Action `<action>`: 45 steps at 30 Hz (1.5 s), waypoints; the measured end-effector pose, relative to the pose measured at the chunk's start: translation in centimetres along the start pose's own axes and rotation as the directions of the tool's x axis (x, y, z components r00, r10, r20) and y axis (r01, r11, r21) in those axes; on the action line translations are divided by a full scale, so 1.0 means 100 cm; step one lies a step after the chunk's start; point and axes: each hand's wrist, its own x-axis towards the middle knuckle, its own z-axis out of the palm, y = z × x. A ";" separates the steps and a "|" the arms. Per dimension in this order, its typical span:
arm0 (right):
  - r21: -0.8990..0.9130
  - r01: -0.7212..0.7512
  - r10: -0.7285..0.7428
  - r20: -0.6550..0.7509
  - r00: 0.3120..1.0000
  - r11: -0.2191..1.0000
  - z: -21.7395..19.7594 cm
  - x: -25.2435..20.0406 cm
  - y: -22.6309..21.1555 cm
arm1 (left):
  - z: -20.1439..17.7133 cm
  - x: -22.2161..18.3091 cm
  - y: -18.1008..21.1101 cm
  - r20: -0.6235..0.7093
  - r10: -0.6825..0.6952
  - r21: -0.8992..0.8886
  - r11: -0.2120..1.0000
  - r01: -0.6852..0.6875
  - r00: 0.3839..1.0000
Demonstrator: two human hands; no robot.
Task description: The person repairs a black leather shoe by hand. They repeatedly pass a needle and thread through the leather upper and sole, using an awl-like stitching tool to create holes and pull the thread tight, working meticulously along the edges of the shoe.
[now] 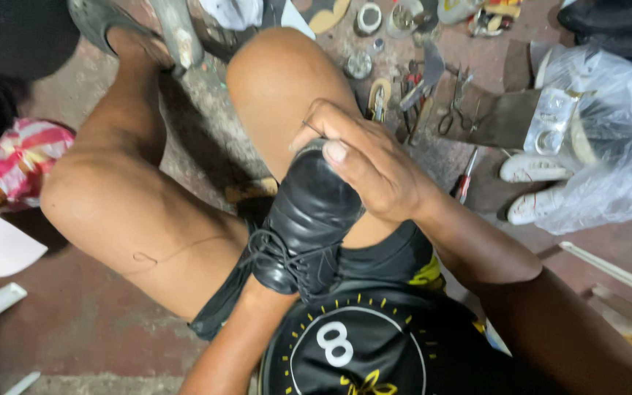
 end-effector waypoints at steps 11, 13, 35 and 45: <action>0.059 0.043 -0.048 0.088 0.995 0.997 -0.004 0.009 0.010 | 0.010 0.008 0.004 -0.071 -0.106 -0.106 0.990 0.098 0.992; 0.012 0.071 -0.071 0.094 0.993 0.997 -0.007 0.012 0.008 | 0.009 0.016 0.002 -0.117 -0.105 -0.216 0.973 0.078 0.987; -0.240 0.045 -0.036 0.039 0.999 0.970 0.005 0.006 -0.003 | -0.015 -0.014 0.008 -0.115 -0.112 -0.194 0.977 0.088 0.987; -0.018 0.207 -0.198 0.230 0.953 0.978 -0.004 -0.012 -0.003 | -0.010 -0.028 0.003 -0.019 -0.032 -0.061 0.998 0.031 0.999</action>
